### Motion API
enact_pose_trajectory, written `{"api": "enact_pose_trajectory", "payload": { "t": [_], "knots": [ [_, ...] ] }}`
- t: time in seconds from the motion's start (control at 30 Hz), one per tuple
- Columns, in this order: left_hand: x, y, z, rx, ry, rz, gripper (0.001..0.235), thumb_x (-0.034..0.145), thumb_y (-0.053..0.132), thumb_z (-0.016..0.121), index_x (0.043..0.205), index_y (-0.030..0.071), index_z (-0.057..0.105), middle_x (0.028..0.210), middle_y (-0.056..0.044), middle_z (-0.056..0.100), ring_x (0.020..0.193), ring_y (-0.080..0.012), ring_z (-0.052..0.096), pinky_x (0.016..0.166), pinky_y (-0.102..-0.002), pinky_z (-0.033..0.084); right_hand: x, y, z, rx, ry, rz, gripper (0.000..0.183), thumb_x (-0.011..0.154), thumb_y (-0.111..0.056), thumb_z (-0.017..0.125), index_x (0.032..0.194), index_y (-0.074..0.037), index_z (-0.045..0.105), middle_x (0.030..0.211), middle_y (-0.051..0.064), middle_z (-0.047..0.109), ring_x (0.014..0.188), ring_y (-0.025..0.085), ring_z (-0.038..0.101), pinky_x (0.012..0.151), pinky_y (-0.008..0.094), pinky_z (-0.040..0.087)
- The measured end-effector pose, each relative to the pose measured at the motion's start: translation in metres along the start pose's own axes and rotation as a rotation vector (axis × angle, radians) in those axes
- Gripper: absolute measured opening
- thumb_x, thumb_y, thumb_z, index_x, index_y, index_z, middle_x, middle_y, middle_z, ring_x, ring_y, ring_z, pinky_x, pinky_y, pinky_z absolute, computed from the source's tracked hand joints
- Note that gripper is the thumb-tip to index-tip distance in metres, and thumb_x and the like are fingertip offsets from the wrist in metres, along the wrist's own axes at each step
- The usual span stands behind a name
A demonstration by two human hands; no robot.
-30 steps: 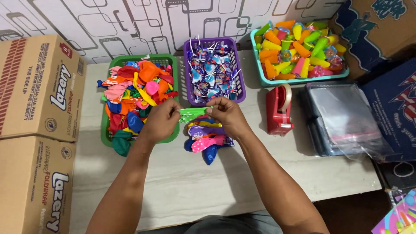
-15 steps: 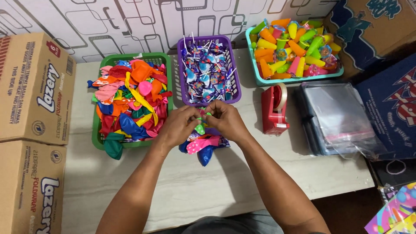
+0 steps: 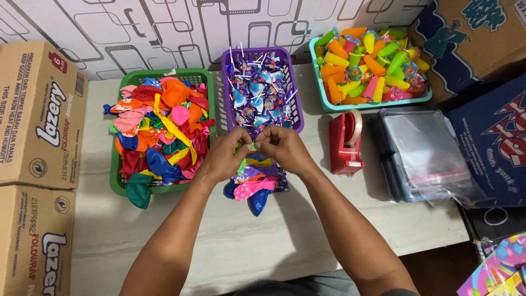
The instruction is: Assembling small gift bundles by grouping colorful balloons and attaching them to plastic sticks with cups.
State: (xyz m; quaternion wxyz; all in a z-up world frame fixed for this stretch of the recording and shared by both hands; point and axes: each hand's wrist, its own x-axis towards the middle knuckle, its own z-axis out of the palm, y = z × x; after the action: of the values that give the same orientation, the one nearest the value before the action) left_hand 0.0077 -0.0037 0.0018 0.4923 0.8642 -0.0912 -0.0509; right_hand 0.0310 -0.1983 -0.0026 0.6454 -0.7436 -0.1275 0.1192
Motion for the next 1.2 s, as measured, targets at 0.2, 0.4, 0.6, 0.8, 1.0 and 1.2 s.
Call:
{"api": "enact_pose_trajectory", "payload": {
  "t": [0.2, 0.4, 0.6, 0.8, 1.0, 1.2],
  "knots": [
    [0.007, -0.007, -0.009, 0.001, 0.029, -0.093, 0.012, 0.094, 0.013, 0.06, 0.105, 0.014, 0.064, 0.075, -0.006, 0.076, 0.081, -0.0247, 0.075, 0.071, -0.038, 0.054, 0.047, 0.036, -0.047, -0.366, 0.292, -0.231, 0.009, 0.091, -0.004, 0.07, 0.094, -0.012, 0.074, 0.081, 0.011, 0.073, 0.075, 0.025, 0.072, 0.072, 0.037, 0.055],
    [0.009, -0.003, -0.016, -0.174, 0.065, -0.081, 0.017, 0.097, 0.004, 0.055, 0.112, 0.012, 0.058, 0.077, -0.01, 0.076, 0.076, -0.0224, 0.072, 0.067, -0.037, 0.051, 0.081, 0.041, -0.078, -0.806, 0.353, -0.237, 0.042, 0.091, -0.001, 0.06, 0.127, -0.022, 0.071, 0.111, 0.013, 0.06, 0.105, 0.04, 0.064, 0.09, 0.05, 0.052],
    [0.012, -0.012, -0.007, -0.178, 0.097, -0.082, 0.022, 0.095, 0.004, 0.053, 0.104, 0.016, 0.07, 0.071, -0.006, 0.074, 0.065, -0.0148, 0.065, 0.059, -0.029, 0.048, 0.096, 0.051, -0.084, -0.848, 0.309, -0.287, 0.039, 0.091, 0.002, 0.055, 0.125, -0.009, 0.073, 0.118, 0.016, 0.063, 0.108, 0.038, 0.065, 0.095, 0.044, 0.049],
    [0.007, -0.009, -0.006, -0.132, 0.098, -0.131, 0.025, 0.094, 0.007, 0.054, 0.105, 0.019, 0.073, 0.072, -0.004, 0.075, 0.064, -0.0146, 0.064, 0.058, -0.029, 0.048, 0.084, 0.038, -0.087, -0.798, 0.34, -0.41, 0.048, 0.083, 0.008, 0.059, 0.128, -0.006, 0.072, 0.12, 0.02, 0.058, 0.122, 0.044, 0.058, 0.103, 0.051, 0.045],
    [-0.001, 0.006, -0.006, -0.197, 0.123, -0.104, 0.023, 0.096, 0.006, 0.056, 0.108, 0.015, 0.073, 0.073, -0.009, 0.075, 0.066, -0.0166, 0.065, 0.059, -0.03, 0.048, 0.099, 0.055, -0.08, -1.085, 0.271, -0.125, 0.053, 0.087, -0.012, 0.053, 0.137, -0.025, 0.067, 0.138, 0.004, 0.056, 0.132, 0.034, 0.051, 0.102, 0.06, 0.043],
    [-0.001, 0.001, -0.01, -0.217, 0.172, -0.11, 0.019, 0.095, 0.01, 0.059, 0.107, 0.017, 0.073, 0.072, -0.006, 0.074, 0.067, -0.0129, 0.065, 0.059, -0.027, 0.047, 0.077, 0.019, -0.074, -0.597, 0.404, -0.335, 0.048, 0.09, 0.003, 0.053, 0.135, -0.002, 0.066, 0.135, 0.025, 0.058, 0.128, 0.05, 0.053, 0.103, 0.064, 0.043]
  ]
}}
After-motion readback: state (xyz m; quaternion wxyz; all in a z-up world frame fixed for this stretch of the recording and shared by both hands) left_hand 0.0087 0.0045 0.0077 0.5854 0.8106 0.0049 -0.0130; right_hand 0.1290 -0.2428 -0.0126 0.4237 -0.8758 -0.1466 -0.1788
